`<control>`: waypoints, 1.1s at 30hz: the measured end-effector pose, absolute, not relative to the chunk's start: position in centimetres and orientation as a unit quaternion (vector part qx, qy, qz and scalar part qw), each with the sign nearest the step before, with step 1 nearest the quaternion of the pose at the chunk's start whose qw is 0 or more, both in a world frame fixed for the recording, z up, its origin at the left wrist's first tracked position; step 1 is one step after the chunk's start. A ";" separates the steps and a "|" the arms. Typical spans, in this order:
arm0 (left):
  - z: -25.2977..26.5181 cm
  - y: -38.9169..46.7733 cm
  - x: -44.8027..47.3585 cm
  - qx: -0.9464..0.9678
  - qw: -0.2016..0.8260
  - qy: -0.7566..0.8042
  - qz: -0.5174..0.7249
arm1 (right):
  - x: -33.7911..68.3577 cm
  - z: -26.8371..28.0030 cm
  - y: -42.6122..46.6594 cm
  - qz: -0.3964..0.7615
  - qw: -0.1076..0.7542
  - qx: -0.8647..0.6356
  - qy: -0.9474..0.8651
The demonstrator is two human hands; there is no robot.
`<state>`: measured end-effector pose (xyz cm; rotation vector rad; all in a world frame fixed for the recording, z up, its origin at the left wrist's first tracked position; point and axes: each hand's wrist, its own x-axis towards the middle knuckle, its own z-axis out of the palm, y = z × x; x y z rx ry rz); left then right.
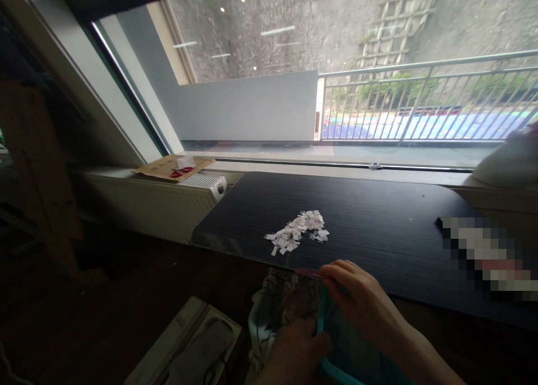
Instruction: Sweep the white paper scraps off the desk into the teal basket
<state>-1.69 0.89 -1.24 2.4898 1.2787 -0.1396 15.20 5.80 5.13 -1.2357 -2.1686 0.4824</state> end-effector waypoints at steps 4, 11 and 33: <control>-1.4 0.9 -1.7 0.878 0.160 0.449 -0.051 | 16.6 5.0 6.8 0.157 0.315 -0.489 -0.798; -2.4 0.9 -1.8 0.878 0.142 0.456 -0.018 | 19.9 5.0 10.5 0.095 0.318 -0.575 -0.747; -1.3 1.1 -1.5 0.872 0.173 0.453 -0.068 | 19.7 6.1 10.0 0.113 0.290 -0.555 -0.771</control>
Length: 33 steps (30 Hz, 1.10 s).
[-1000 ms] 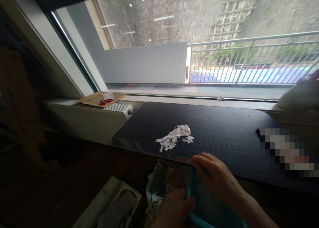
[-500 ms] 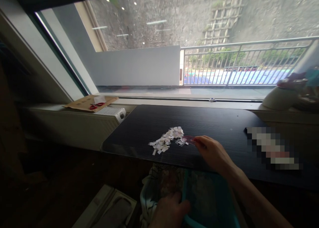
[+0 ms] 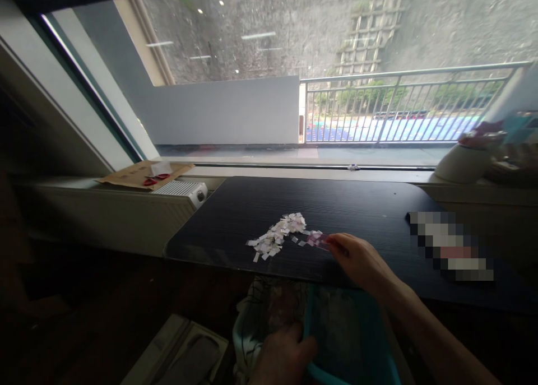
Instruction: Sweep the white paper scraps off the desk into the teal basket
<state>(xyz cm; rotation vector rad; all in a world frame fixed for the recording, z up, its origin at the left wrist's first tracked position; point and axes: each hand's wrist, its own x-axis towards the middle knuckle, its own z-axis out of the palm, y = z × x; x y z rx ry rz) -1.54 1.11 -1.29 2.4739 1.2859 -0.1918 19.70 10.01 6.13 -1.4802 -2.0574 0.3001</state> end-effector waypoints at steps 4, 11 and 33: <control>-1.2 1.1 -1.5 0.871 0.177 0.454 -0.066 | 20.5 6.3 9.9 0.093 0.294 -0.566 -0.764; -1.4 1.2 -1.5 0.870 0.172 0.454 -0.081 | 20.9 6.7 9.6 0.074 0.269 -0.582 -0.764; -1.0 1.6 -1.5 0.857 0.205 0.458 -0.117 | 21.8 8.4 9.2 0.080 0.187 -0.626 -0.753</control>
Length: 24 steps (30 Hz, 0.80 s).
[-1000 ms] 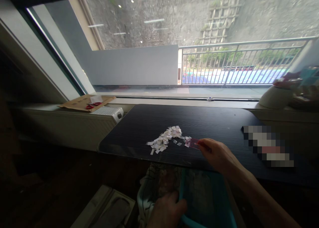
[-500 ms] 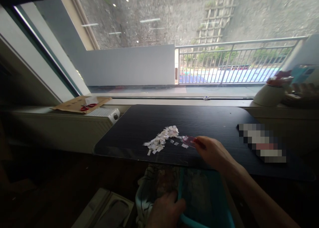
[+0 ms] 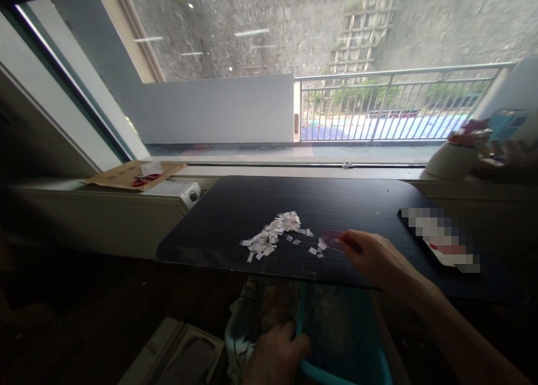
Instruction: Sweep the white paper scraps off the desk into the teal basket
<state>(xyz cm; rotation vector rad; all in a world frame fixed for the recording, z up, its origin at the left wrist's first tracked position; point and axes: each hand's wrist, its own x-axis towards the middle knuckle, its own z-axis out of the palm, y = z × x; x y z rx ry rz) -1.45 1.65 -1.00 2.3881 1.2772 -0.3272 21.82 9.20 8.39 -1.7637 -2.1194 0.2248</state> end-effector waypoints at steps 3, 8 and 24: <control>-0.7 1.6 -1.4 0.863 0.209 0.451 -0.096 | 22.8 8.3 8.3 0.097 0.199 -0.639 -0.737; -1.1 1.1 -1.3 0.868 0.183 0.456 -0.073 | 22.9 8.3 8.3 0.079 0.196 -0.663 -0.718; -1.5 0.9 -1.6 0.866 0.184 0.462 -0.048 | 23.7 8.4 8.1 0.094 0.176 -0.692 -0.694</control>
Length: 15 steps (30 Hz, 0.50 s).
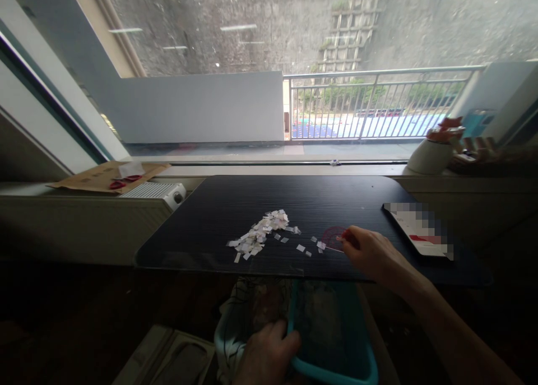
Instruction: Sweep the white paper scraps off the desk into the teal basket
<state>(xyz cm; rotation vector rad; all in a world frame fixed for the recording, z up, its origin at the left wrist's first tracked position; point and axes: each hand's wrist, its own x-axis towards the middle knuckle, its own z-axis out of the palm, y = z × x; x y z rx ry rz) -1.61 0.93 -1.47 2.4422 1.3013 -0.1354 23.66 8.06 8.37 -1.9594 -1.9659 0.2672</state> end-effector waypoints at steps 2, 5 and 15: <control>-1.4 0.9 -1.6 0.866 0.182 0.463 -0.049 | 24.1 8.5 8.0 0.083 0.167 -0.704 -0.685; -1.3 0.8 -1.5 0.864 0.180 0.468 -0.050 | 24.1 8.5 8.1 0.078 0.167 -0.711 -0.678; -0.9 0.9 -1.4 0.863 0.183 0.466 -0.070 | 23.3 7.9 8.5 0.108 0.215 -0.681 -0.692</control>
